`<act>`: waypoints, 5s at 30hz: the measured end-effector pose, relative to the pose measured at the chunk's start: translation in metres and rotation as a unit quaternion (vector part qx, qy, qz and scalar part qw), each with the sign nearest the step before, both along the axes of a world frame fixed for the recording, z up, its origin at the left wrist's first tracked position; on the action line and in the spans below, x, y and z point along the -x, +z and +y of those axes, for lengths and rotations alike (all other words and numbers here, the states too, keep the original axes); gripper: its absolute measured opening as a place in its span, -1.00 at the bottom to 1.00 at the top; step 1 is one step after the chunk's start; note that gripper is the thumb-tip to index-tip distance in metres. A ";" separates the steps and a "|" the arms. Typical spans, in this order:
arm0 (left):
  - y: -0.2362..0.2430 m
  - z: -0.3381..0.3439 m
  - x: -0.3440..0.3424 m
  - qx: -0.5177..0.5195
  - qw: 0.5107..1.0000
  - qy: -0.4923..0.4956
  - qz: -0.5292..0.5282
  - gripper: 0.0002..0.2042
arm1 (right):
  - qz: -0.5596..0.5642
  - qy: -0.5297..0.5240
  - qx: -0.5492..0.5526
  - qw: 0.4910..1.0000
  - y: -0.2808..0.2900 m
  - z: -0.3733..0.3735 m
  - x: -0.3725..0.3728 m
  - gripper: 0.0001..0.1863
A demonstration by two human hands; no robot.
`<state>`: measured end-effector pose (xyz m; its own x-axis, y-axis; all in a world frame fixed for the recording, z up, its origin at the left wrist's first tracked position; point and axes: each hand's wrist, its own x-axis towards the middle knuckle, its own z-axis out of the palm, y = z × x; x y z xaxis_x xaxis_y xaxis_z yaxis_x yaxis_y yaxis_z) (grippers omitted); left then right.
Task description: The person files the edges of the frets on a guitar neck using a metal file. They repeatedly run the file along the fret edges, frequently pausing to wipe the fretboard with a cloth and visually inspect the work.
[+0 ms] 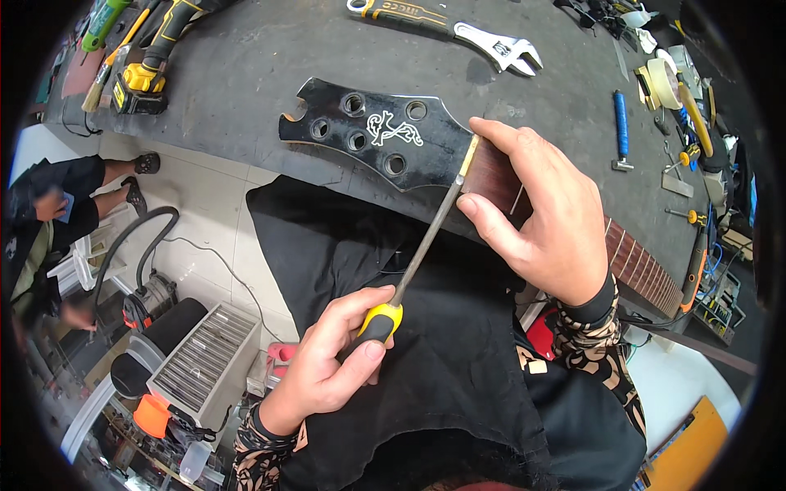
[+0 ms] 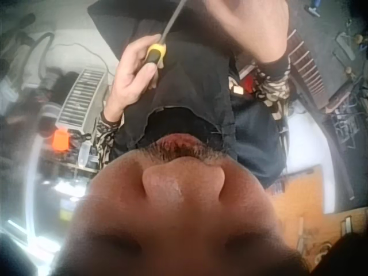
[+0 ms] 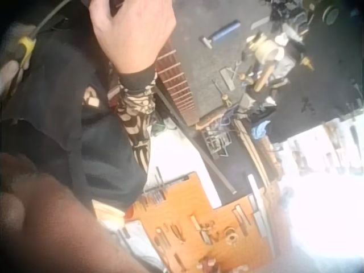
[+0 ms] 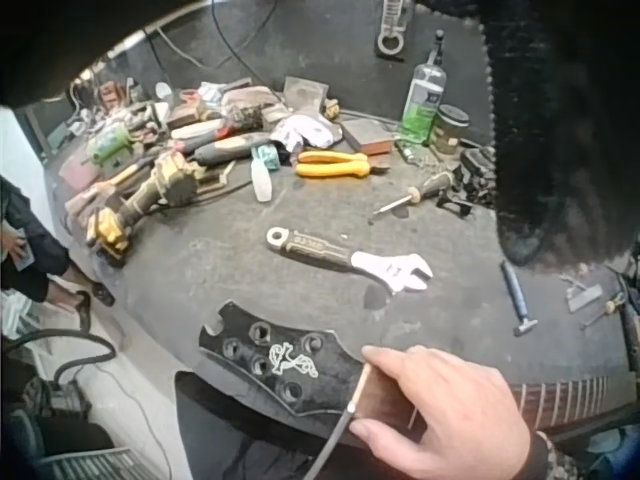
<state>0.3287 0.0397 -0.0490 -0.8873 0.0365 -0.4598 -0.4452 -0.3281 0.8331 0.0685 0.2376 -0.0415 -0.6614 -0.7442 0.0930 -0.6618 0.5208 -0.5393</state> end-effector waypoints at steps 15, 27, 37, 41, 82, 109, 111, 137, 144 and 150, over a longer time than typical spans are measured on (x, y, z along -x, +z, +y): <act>0.088 -0.149 0.119 0.392 0.844 -0.257 0.260 -0.34 | 0.012 0.311 -0.006 0.950 0.062 -0.042 0.063 -0.62; -0.007 -0.098 0.185 0.100 0.889 0.127 0.428 -0.58 | -0.376 0.210 0.126 0.894 0.044 -0.078 0.069 -0.72; -0.002 -0.099 0.180 0.127 0.859 0.067 0.492 -0.58 | -0.493 0.234 0.134 0.827 0.002 -0.063 0.080 -0.67; -0.005 -0.100 0.180 0.148 0.855 0.064 0.493 -0.57 | -0.519 0.222 0.148 0.812 -0.002 -0.063 0.078 -0.65; -0.021 -0.056 0.195 0.119 0.853 0.064 0.504 -0.80 | -0.588 0.293 0.108 0.746 -0.031 -0.058 0.113 -0.76; -0.027 -0.081 0.180 -0.058 0.852 0.139 0.502 -0.67 | -0.693 0.206 0.119 0.681 -0.034 -0.058 0.109 -0.54; -0.026 -0.083 0.177 -0.038 0.852 0.160 0.497 -0.67 | -0.656 0.208 0.120 0.716 -0.035 -0.059 0.112 -0.55; -0.062 -0.135 0.107 -0.028 0.861 0.242 0.446 -0.46 | -0.245 -0.007 -0.004 0.969 0.018 -0.010 0.040 -0.78; -0.078 -0.120 0.119 0.004 0.867 0.292 0.405 -0.46 | -0.048 0.018 -0.016 0.999 0.017 0.005 0.017 -0.68; -0.082 -0.110 0.117 0.008 0.880 0.260 0.398 -0.46 | 0.045 -0.014 -0.034 0.998 0.008 0.007 0.009 -0.31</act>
